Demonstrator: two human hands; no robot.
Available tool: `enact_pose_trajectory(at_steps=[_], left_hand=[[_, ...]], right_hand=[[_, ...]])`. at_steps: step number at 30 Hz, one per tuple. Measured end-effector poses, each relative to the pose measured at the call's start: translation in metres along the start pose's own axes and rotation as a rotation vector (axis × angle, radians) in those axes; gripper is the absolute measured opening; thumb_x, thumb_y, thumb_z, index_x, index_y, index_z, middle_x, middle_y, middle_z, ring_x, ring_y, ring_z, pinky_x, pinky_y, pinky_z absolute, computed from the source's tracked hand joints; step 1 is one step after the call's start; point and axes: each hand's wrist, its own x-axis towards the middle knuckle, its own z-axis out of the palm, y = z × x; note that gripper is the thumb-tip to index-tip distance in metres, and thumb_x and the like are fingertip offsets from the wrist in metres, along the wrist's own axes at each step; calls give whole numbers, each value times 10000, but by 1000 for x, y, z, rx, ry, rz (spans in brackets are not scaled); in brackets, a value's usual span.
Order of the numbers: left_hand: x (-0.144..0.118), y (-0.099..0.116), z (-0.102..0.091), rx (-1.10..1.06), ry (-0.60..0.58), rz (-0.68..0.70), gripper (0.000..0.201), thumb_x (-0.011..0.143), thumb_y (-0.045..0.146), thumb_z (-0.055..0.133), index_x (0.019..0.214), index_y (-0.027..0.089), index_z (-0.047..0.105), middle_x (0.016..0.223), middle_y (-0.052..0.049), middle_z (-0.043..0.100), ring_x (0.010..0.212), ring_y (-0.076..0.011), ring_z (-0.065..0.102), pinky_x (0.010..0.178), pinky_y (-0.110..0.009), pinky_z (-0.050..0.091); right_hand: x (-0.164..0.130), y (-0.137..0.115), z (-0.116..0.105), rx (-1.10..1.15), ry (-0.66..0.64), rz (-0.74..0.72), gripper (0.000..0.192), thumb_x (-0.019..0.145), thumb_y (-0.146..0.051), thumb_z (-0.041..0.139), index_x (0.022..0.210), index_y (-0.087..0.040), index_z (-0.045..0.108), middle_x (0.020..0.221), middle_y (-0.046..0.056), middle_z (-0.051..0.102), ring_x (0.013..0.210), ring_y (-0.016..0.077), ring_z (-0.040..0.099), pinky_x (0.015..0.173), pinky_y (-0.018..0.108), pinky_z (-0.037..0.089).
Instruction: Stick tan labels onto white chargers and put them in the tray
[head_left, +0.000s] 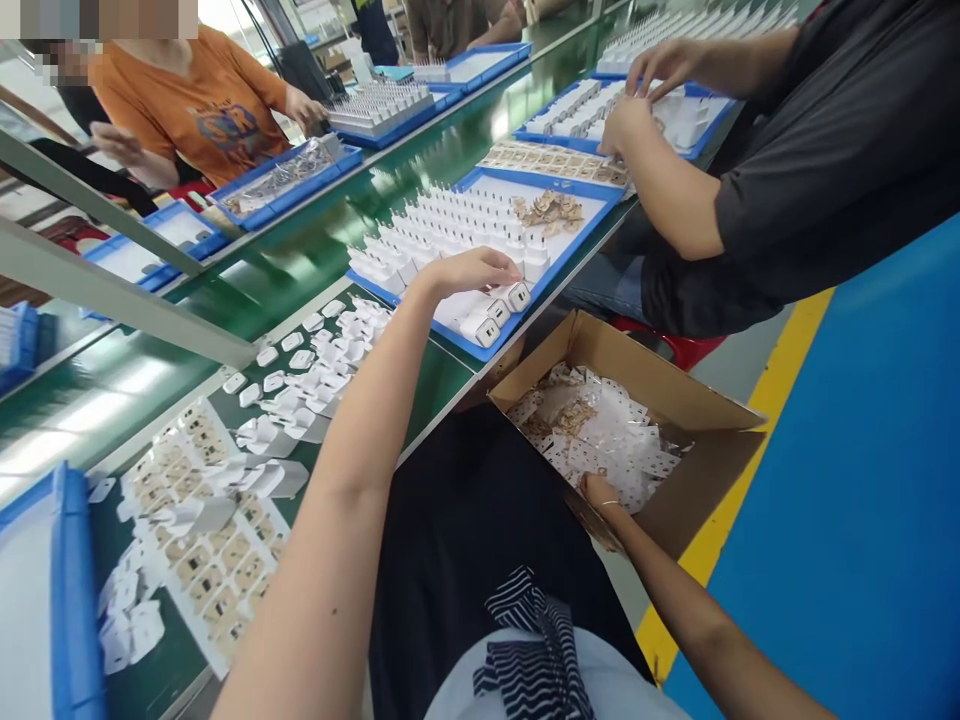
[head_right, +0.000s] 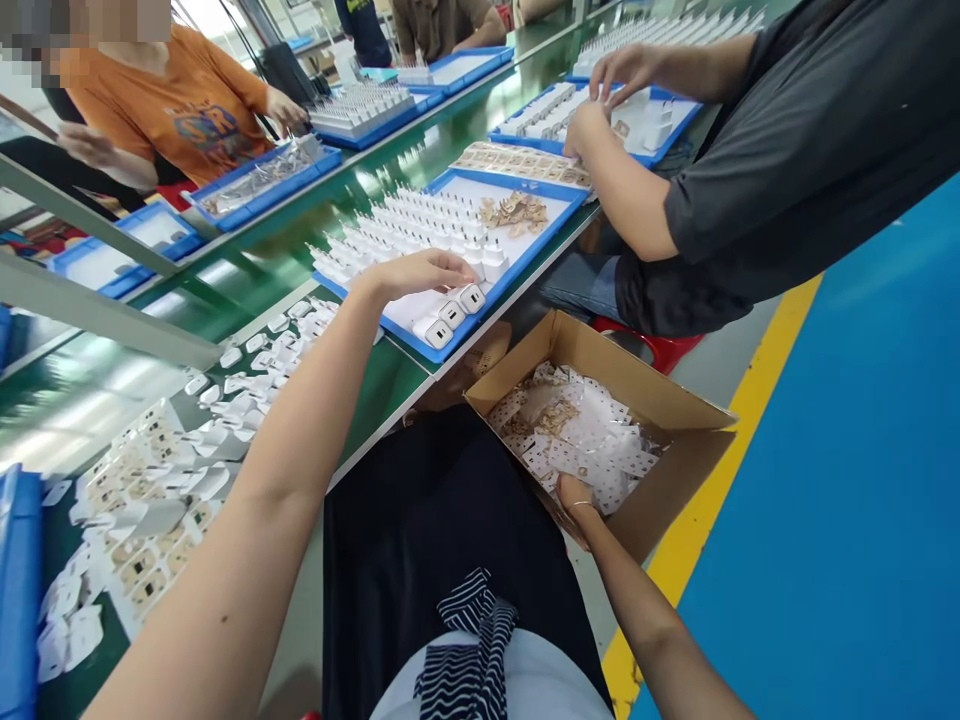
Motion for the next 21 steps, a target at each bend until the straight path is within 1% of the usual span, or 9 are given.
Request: enact_pose_trajectory(at_steps=[4,6,7,9,11,13,15,18,21], left_hand=[[2,4,2,49,-2,-46,228,829,355,625,935,177,722,838,-61,603,777,-166,535,857,-374,432],[-1,4,2,71,-4,-57,271,821,358,612,998,188,724,930,-83,642,854,-190,571,874,-370,434],[-4,5,2,83,4,-63,316,815,364,608,1059,198,720,1007,-96,661,907,-204,587,885,-367,436],[-12,8,3,123,60,-90,434,815,394,599,1201,214,681,1186,-118,664,1013,-228,601,909,-369,441],[-24,13,5,198,162,-142,514,830,459,584,1269,199,642,1278,-141,648,1075,-253,602,932,-388,441],[-36,19,8,266,224,-216,582,830,540,582,1275,166,622,1224,-157,675,1067,-275,612,934,-410,441],[-46,23,12,302,229,-267,658,779,578,644,1279,152,603,1148,-153,699,1042,-289,626,914,-415,450],[-53,26,15,299,233,-297,695,679,471,763,1271,150,593,1121,-142,705,1018,-292,646,877,-404,467],[-55,28,14,224,226,-325,637,659,347,772,1235,137,598,1093,-131,705,938,-262,677,843,-396,481]], right_hand=[[-3,2,-4,46,9,10,348,973,-363,660,1279,-199,633,1287,93,638,1139,232,653,943,407,572],[-4,5,-4,69,19,13,358,967,-360,670,1283,-196,630,1283,94,638,1142,235,653,940,405,573],[-4,7,-3,82,26,12,361,966,-359,672,1285,-196,629,1284,94,638,1143,235,653,938,405,573],[-5,10,-1,109,46,3,357,967,-358,671,1285,-202,627,1284,91,638,1142,233,654,934,402,574],[-4,13,0,138,71,-14,348,974,-360,661,1284,-206,626,1288,89,638,1137,229,655,932,402,576],[-2,15,2,171,96,-31,347,977,-361,657,1285,-205,625,1290,89,638,1134,227,655,931,404,577],[1,16,5,207,114,-36,358,972,-360,663,1289,-200,622,1288,90,637,1136,231,655,930,407,577],[6,17,11,261,134,-17,372,962,-357,679,1294,-199,619,1280,87,638,1142,236,655,925,405,577],[5,16,18,308,168,9,371,963,-355,676,1294,-196,620,1274,88,638,1134,236,657,922,406,578]])
